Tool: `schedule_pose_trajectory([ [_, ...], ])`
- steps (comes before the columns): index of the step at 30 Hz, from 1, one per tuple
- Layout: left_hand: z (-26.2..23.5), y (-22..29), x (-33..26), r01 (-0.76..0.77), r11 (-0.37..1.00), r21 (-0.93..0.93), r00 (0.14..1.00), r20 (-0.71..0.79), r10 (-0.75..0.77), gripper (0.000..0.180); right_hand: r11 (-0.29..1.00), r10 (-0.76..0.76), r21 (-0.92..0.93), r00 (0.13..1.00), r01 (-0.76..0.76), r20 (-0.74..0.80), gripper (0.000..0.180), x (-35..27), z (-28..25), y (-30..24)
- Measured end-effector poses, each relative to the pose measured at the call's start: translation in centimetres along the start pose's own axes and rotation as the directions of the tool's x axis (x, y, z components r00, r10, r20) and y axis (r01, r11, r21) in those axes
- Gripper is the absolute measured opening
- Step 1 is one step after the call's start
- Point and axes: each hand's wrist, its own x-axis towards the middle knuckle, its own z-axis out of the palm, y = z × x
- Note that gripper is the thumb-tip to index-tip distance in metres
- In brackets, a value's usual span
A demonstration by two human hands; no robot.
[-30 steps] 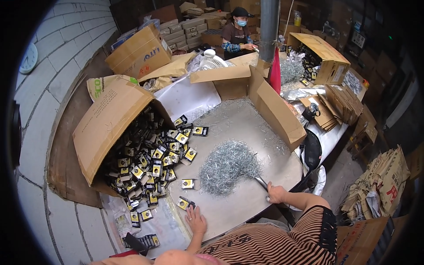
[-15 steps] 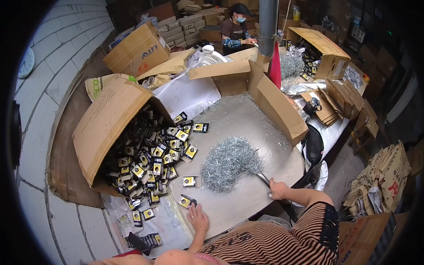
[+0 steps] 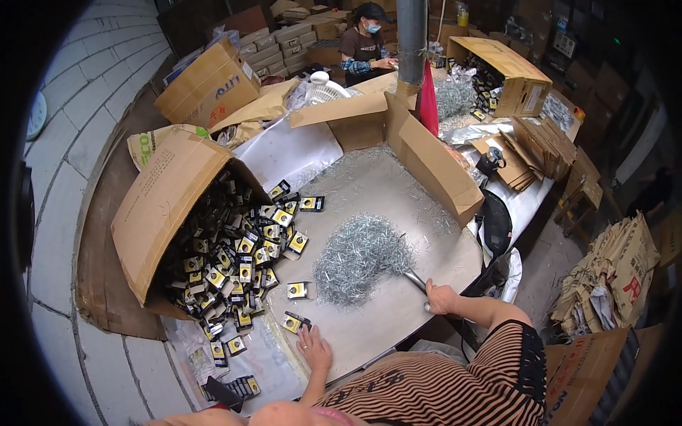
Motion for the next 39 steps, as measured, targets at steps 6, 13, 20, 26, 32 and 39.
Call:
schedule_pose_trajectory([
  [6,0.0,-0.1,-0.2,0.003,1.000,-0.001,1.000,-0.003,-0.003,0.057,1.000,0.001,0.012,1.000,-0.001,-0.012,0.087,-0.1,0.2,0.0],
  [13,0.0,0.1,0.4,-0.030,0.999,-0.026,0.999,0.013,0.030,0.055,0.999,0.038,0.012,0.999,-0.038,0.012,0.086,-0.4,0.4,-0.1],
  [20,-0.9,0.9,7.6,0.014,1.000,-0.027,1.000,0.002,-0.014,0.049,0.999,0.039,0.036,0.998,-0.037,-0.050,0.084,-0.4,-0.1,-0.1],
  [26,-4.6,11.3,11.3,-0.175,0.873,-0.455,0.983,-0.126,0.132,0.075,0.997,0.061,0.051,0.997,-0.058,-0.051,0.082,-0.9,0.2,0.4],
  [32,-2.9,14.1,13.9,-0.205,0.972,-0.114,0.979,0.000,0.206,0.083,0.998,0.026,0.058,0.998,-0.022,-0.063,0.081,-0.6,-0.2,-0.1],
  [39,-1.6,14.1,13.5,-0.278,0.952,-0.130,0.956,-0.129,0.262,0.056,0.996,0.042,0.086,0.996,-0.035,-0.079,0.080,-0.9,0.0,0.5],
])
